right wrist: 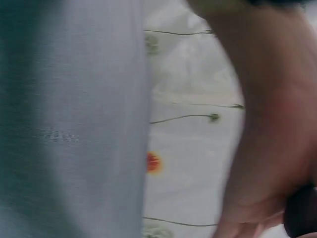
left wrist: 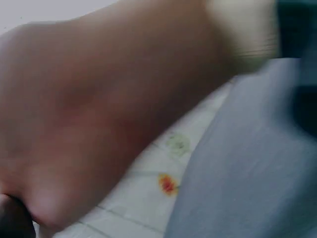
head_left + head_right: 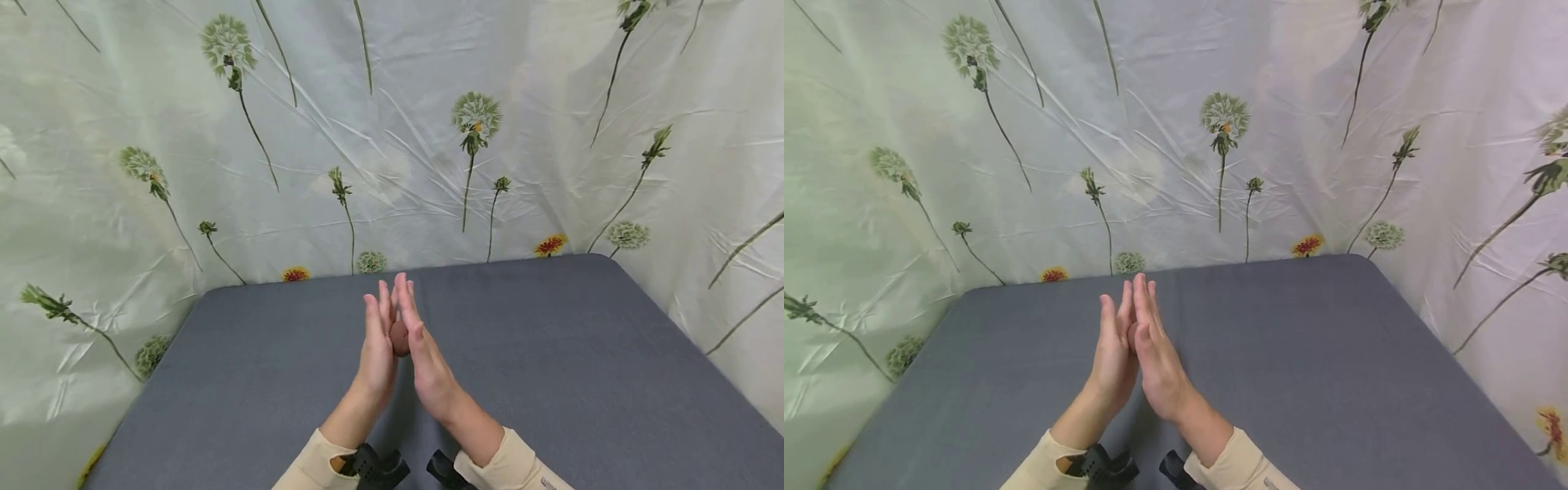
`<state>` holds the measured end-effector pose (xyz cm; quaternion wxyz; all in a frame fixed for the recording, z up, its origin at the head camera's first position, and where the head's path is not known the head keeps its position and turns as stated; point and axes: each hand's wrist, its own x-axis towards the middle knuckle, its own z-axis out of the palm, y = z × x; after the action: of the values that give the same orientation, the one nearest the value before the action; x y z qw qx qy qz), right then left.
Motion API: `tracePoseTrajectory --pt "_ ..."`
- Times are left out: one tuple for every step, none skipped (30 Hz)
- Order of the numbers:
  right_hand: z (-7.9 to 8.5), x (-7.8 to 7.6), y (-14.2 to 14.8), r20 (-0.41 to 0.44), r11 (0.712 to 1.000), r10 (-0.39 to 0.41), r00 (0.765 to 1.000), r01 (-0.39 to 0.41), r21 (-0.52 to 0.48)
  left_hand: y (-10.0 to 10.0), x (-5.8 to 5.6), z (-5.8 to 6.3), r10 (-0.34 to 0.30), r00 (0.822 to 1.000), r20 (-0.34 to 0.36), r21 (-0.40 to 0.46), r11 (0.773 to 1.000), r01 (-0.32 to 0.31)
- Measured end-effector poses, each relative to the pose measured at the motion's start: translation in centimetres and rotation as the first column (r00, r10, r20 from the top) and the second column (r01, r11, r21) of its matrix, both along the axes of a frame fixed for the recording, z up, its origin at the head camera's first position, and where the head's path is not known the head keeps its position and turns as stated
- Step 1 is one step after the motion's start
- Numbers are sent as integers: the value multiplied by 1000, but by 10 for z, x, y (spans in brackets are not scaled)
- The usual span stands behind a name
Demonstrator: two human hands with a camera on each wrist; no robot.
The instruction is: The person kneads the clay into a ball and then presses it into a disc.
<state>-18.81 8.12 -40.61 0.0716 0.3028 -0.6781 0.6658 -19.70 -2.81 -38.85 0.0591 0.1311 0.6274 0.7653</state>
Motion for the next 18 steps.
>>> tracePoseTrajectory --pt "3 -2 1 -4 1000 -5 1000 5 -6 1 4 -1 -17 1000 8 14 1000 17" --pt "5 -5 3 8 1000 -12 1000 12 -10 3 9 -2 -43 999 12 16 999 43" --pt "7 -8 5 27 1000 -20 999 21 -15 4 15 -3 -68 998 14 7 998 68" --pt "8 -12 7 51 999 -27 998 28 -17 6 20 -3 -92 996 16 -3 996 92" --pt "7 -16 9 77 999 -33 996 35 -17 6 24 -2 -110 994 21 -14 994 110" --pt "5 -18 10 102 999 -36 994 38 -17 7 26 -1 -119 993 24 -27 992 119" --pt "3 -20 10 126 999 -31 992 33 -21 7 28 0 -118 993 27 -36 992 119" --pt "0 -20 9 137 999 -24 990 28 -27 6 27 2 -107 994 28 -40 993 108" --pt "-4 -19 8 143 999 -12 990 16 -30 5 24 4 -80 996 25 -37 996 81" --pt "-7 -16 5 139 1000 1 990 3 -27 3 20 6 -48 999 19 -27 998 48" --pt "-9 -12 2 128 1000 20 992 -17 -24 1 15 8 -11 1000 11 -21 1000 12" --pt "-12 -8 -1 113 999 33 993 -31 -20 -2 10 11 21 1000 2 -17 1000 -21" --pt "-13 -4 -4 92 999 42 995 -41 -18 -4 5 13 45 999 -5 -16 999 -45" --pt "-14 0 -6 71 999 46 996 -45 -14 -5 0 14 61 998 -9 -19 998 -61" --pt "-13 4 -8 51 999 43 998 -43 -9 -6 -3 14 69 997 -14 -29 997 -70" --pt "-12 7 -10 27 999 37 999 -36 -10 -6 -6 13 68 998 -16 -43 997 -68" --pt "-10 8 -10 2 1000 23 1000 -23 -12 -6 -8 12 63 998 -15 -59 996 -64" --pt "-7 9 -10 -23 1000 4 1000 -5 -15 -5 -8 10 54 998 -13 -73 996 -55"
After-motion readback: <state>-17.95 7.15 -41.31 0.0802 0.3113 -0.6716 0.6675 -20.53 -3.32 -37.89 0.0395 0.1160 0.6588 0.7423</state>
